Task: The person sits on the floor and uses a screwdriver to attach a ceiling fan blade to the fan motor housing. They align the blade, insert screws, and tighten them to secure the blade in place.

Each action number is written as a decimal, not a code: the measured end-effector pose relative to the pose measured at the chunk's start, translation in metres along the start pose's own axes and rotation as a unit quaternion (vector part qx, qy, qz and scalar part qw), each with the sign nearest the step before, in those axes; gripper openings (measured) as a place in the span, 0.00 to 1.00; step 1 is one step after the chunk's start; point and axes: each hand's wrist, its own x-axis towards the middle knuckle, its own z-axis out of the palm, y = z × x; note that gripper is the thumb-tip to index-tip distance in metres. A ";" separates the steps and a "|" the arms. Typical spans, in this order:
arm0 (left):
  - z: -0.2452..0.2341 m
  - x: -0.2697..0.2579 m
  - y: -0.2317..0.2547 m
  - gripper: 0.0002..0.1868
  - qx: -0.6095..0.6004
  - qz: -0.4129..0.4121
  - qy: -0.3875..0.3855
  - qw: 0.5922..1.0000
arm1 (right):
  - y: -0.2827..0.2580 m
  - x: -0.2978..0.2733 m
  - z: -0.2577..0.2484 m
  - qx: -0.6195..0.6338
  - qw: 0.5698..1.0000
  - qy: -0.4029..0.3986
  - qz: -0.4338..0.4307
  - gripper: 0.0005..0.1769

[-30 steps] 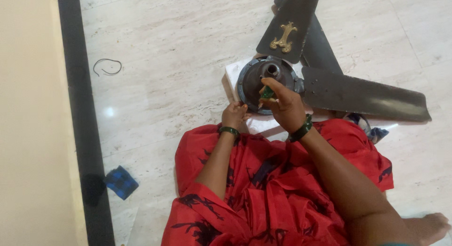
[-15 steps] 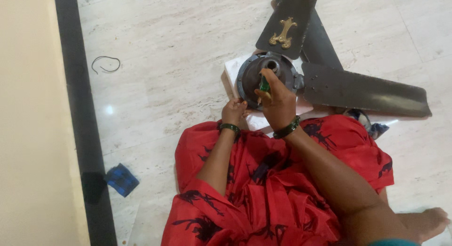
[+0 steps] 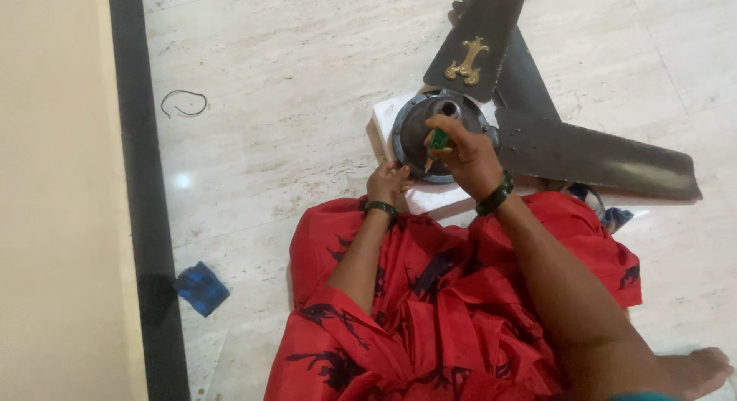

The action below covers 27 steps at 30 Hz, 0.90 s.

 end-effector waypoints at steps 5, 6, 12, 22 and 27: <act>0.002 0.005 -0.004 0.18 -0.020 0.013 0.006 1.000 | 0.012 0.011 -0.022 0.025 0.990 -0.131 -0.053 0.27; 0.000 0.005 -0.005 0.18 -0.023 0.006 0.002 1.000 | 0.012 0.015 -0.024 0.032 0.985 -0.159 -0.051 0.26; -0.006 0.006 -0.002 0.20 -0.033 0.002 -0.025 0.999 | -0.015 0.013 -0.024 0.019 0.987 -0.140 -0.074 0.22; -0.012 0.007 -0.008 0.25 0.005 0.041 -0.045 0.998 | -0.049 -0.015 -0.029 -0.105 0.988 0.093 -0.063 0.23; -0.013 0.004 -0.004 0.27 -0.012 0.011 -0.040 0.999 | -0.048 -0.014 -0.035 -0.060 0.989 0.059 -0.122 0.25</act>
